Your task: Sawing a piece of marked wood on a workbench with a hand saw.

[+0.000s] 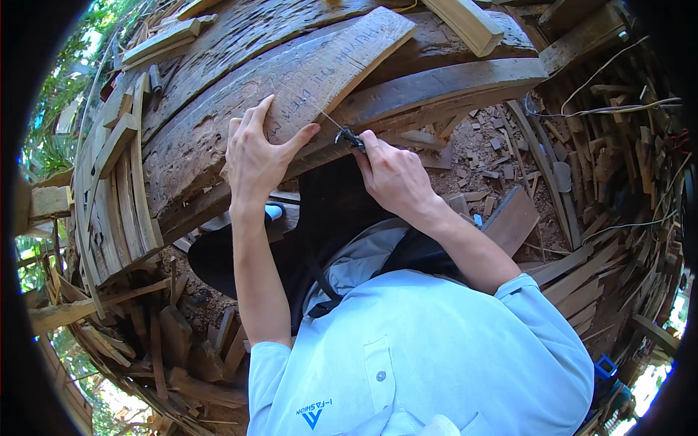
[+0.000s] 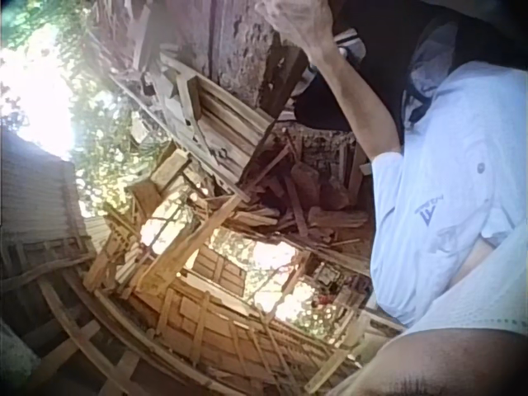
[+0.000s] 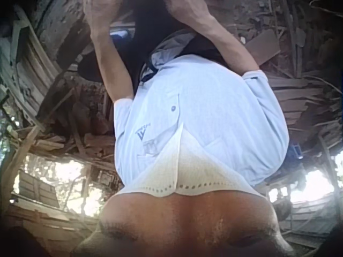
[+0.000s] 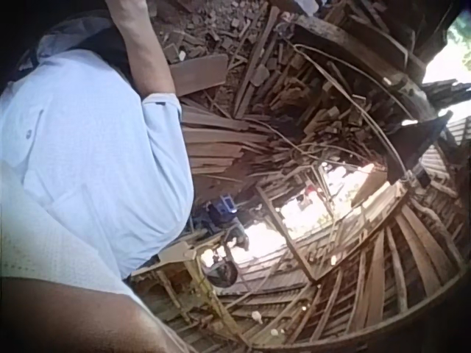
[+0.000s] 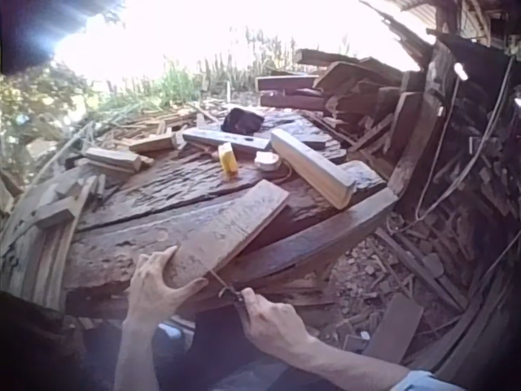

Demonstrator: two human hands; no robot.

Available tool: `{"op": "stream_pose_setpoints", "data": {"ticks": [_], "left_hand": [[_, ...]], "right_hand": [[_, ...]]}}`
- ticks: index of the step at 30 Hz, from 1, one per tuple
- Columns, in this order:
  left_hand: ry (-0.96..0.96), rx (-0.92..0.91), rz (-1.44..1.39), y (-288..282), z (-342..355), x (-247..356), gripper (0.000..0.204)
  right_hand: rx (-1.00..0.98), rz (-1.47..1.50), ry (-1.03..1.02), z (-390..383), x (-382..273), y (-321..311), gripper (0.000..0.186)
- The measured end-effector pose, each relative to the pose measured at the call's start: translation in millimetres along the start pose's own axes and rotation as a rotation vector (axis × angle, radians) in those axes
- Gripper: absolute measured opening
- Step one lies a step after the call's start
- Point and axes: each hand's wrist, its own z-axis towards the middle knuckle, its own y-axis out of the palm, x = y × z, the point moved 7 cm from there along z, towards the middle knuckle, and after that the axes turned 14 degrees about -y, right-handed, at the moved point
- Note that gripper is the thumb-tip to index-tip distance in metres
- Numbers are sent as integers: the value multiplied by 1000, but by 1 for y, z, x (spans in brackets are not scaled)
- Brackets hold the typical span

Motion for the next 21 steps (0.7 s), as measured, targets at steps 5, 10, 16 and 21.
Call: {"op": "stream_pose_setpoints", "data": {"ticks": [5,10,16,21], "left_hand": [[-13,-6,9,2,0,1,100],[54,102,50,-2,-1,3,94],[29,50,34,7,3,-5,101],[23,15,25,8,2,-9,102]], "right_hand": [[-81,23,36,4,-1,-2,21],[-141,168,141,6,5,2,21],[-107,150,132,-33,18,7,22],[-182,148,186,-133,40,-25,19]]}}
